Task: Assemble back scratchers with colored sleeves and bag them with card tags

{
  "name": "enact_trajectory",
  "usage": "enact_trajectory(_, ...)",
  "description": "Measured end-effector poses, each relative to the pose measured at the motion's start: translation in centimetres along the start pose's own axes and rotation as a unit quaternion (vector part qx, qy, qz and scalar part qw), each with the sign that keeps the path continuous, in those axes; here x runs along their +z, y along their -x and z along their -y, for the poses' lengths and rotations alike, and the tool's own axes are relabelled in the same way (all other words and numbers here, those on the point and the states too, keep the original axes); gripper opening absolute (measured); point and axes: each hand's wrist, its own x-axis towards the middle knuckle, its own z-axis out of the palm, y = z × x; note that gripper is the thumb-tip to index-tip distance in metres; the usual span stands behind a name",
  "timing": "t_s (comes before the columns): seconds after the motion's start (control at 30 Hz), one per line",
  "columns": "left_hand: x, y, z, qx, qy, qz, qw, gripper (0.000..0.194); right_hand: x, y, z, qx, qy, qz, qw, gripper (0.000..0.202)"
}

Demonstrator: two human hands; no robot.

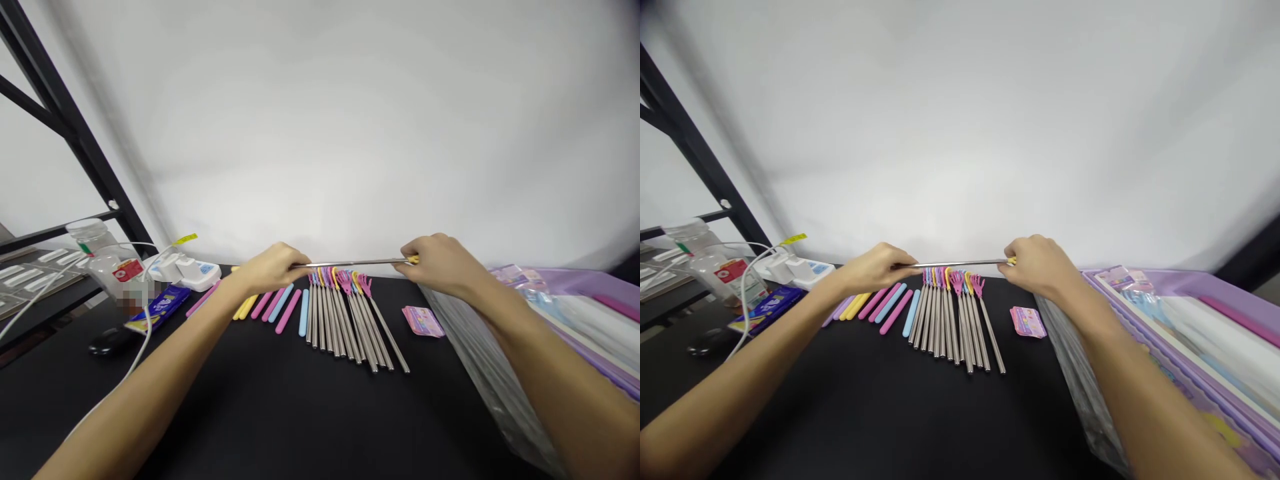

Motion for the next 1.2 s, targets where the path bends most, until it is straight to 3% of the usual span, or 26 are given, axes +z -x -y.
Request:
enact_trajectory(0.17,1.8,-1.3,-1.6,0.024,-0.051,-0.012,0.998,0.035,1.0,-0.3,2.4,-0.026,-0.037,0.02,0.999,0.025)
enact_trajectory(0.3,0.7,-0.4,0.2,-0.044,-0.116,-0.014,0.992,0.04,1.5,-0.9,-0.4,0.025,-0.039,0.027,0.999,0.028)
enact_trajectory(0.4,0.0,0.0,0.6,-0.047,-0.086,-0.012,0.995,0.041,1.6,-1.0,-1.7,0.045,-0.029,0.033,0.998,0.029)
enact_trajectory(0.57,1.3,-1.6,-2.5,-0.008,-0.065,-0.013,0.998,0.038,2.1,-0.6,2.6,-0.011,-0.079,0.029,0.996,0.016)
enact_trajectory(0.67,2.1,-1.9,-3.7,-0.017,-0.082,0.002,0.996,0.037,2.2,-0.4,4.9,-0.041,-0.11,0.016,0.993,0.023)
enact_trajectory(0.8,1.9,-1.3,-3.8,0.003,-0.06,0.028,0.998,0.034,1.4,-0.1,4.1,-0.116,-0.225,0.085,0.964,0.024)
enact_trajectory(0.97,1.8,-1.3,-3.6,0.025,0.016,0.034,0.999,0.03,-0.4,0.4,1.9,-0.189,-0.384,0.151,0.891,0.027)
enact_trajectory(1.07,2.1,-1.6,-3.5,0.036,0.043,0.032,0.998,0.028,-1.2,0.6,1.5,-0.19,-0.384,0.159,0.889,0.029)
enact_trajectory(1.2,2.4,-1.8,-3.8,0.026,-0.014,-0.004,1.0,0.021,-1.3,0.5,1.8,-0.161,-0.392,0.193,0.885,0.029)
